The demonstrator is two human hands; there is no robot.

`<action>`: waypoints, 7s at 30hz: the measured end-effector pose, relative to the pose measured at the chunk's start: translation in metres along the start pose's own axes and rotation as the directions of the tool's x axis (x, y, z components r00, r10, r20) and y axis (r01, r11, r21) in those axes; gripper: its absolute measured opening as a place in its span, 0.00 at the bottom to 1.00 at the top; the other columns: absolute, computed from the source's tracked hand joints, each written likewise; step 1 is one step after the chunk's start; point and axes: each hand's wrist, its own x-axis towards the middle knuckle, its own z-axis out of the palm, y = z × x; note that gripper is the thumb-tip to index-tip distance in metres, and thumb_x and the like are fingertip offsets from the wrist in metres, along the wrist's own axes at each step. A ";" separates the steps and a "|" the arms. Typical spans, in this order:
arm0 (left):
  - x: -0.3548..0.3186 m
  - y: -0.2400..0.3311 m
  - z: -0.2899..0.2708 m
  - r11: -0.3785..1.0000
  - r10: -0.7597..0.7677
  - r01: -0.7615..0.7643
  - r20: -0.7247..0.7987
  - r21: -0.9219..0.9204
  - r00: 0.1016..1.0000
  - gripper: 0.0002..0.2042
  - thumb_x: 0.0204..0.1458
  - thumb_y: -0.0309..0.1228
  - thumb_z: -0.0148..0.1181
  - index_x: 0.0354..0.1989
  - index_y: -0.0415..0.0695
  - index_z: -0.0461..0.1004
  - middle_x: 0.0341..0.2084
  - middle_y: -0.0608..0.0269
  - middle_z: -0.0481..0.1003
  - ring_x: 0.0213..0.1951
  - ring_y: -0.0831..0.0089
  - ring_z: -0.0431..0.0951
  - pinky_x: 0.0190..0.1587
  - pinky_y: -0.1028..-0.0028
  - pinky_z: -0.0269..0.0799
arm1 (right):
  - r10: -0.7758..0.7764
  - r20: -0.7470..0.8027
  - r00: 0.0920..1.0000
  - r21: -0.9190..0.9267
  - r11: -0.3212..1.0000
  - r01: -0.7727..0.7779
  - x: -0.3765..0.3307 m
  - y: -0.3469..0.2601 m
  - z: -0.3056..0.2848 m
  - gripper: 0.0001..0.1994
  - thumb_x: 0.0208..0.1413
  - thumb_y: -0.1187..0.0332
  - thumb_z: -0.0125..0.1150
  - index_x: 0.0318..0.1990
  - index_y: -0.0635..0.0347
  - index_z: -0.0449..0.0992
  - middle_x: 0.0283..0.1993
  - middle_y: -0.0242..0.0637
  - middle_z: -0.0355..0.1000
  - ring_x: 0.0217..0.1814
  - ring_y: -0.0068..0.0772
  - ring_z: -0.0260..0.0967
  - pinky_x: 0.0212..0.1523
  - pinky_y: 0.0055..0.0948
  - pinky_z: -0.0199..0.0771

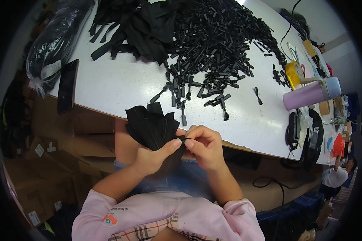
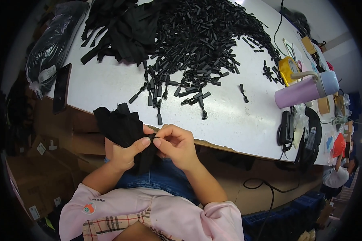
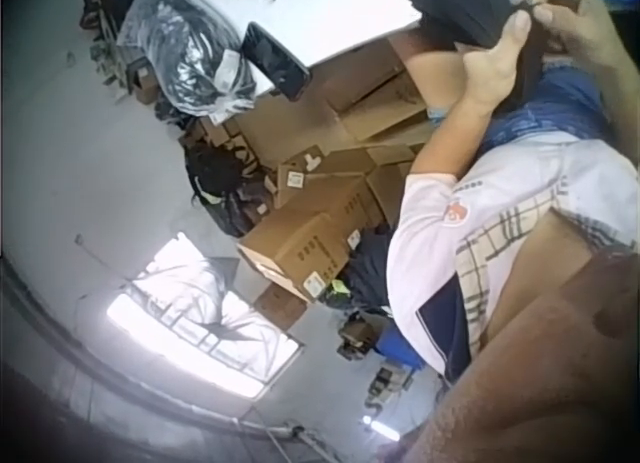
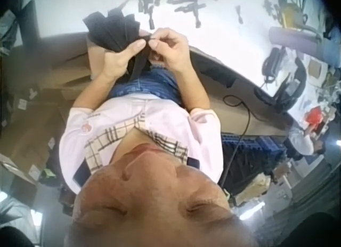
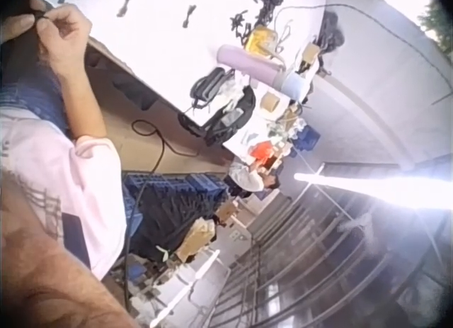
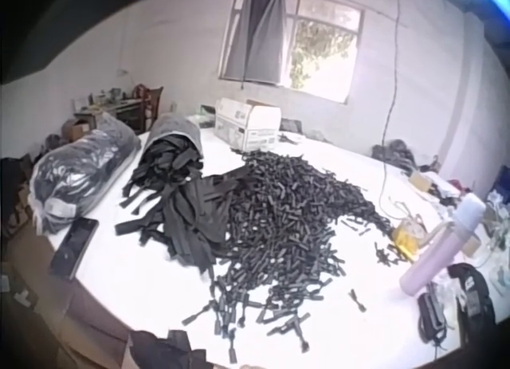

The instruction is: Assembling small plastic buckle components onto black fabric straps at a workshop table.

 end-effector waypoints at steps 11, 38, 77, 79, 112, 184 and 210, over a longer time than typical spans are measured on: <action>0.001 0.002 0.001 0.999 0.028 -0.023 0.093 -0.045 0.995 0.10 0.48 0.24 0.50 0.40 0.36 0.66 0.34 0.63 0.69 0.37 0.79 0.68 0.40 0.80 0.66 | 0.094 -0.040 0.995 0.051 0.994 -0.092 -0.002 -0.003 0.002 0.04 0.46 0.76 0.54 0.26 0.65 0.66 0.21 0.31 0.63 0.14 0.15 0.56 0.13 0.14 0.56; 0.003 0.018 -0.002 0.994 0.041 -0.052 0.103 0.101 0.994 0.07 0.46 0.27 0.54 0.34 0.39 0.69 0.29 0.65 0.69 0.31 0.80 0.68 0.33 0.81 0.65 | -0.059 0.015 0.998 -0.168 0.984 0.060 -0.008 0.008 0.009 0.04 0.51 0.73 0.50 0.32 0.65 0.67 0.25 0.29 0.60 0.19 0.12 0.53 0.18 0.12 0.53; 0.001 -0.015 -0.026 0.916 -0.332 0.368 0.211 -0.159 0.919 0.16 0.40 0.30 0.60 0.38 0.39 0.66 0.22 0.67 0.67 0.19 0.80 0.66 0.19 0.82 0.63 | -0.729 0.250 0.637 -0.843 0.160 0.514 0.000 -0.001 0.015 0.08 0.37 0.80 0.60 0.29 0.66 0.71 0.22 0.40 0.68 0.18 0.31 0.65 0.17 0.20 0.64; 0.002 -0.011 -0.022 0.902 -0.340 0.379 0.202 -0.207 0.918 0.16 0.40 0.30 0.60 0.37 0.39 0.66 0.22 0.67 0.66 0.20 0.80 0.66 0.20 0.82 0.63 | -0.726 0.261 0.636 -0.843 0.150 0.517 -0.001 -0.001 0.013 0.08 0.38 0.80 0.60 0.29 0.66 0.71 0.22 0.39 0.68 0.18 0.28 0.65 0.17 0.20 0.64; 0.002 -0.008 -0.003 0.974 -0.214 0.213 -0.009 -0.081 0.977 0.08 0.46 0.28 0.54 0.34 0.40 0.66 0.27 0.67 0.66 0.34 0.81 0.66 0.37 0.80 0.63 | -0.703 0.085 0.706 -0.971 -0.219 -0.101 -0.003 -0.032 -0.041 0.13 0.38 0.74 0.58 0.35 0.63 0.69 0.26 0.40 0.62 0.27 0.38 0.59 0.25 0.32 0.59; 0.008 0.009 0.000 0.965 0.127 -0.139 0.067 0.223 0.990 0.08 0.43 0.24 0.57 0.32 0.37 0.70 0.26 0.63 0.70 0.29 0.78 0.70 0.32 0.81 0.66 | -0.050 -0.091 0.995 -0.142 0.989 0.037 -0.011 0.007 0.009 0.03 0.50 0.75 0.51 0.31 0.64 0.67 0.23 0.26 0.60 0.21 0.11 0.53 0.20 0.11 0.53; 0.007 0.008 -0.024 0.974 -0.226 0.225 0.086 0.026 0.970 0.15 0.36 0.21 0.60 0.36 0.39 0.68 0.25 0.64 0.70 0.19 0.82 0.66 0.19 0.84 0.61 | -0.473 0.188 0.861 -0.776 0.466 0.425 0.009 -0.007 0.021 0.08 0.35 0.79 0.58 0.28 0.62 0.72 0.28 0.36 0.64 0.22 0.25 0.61 0.19 0.20 0.62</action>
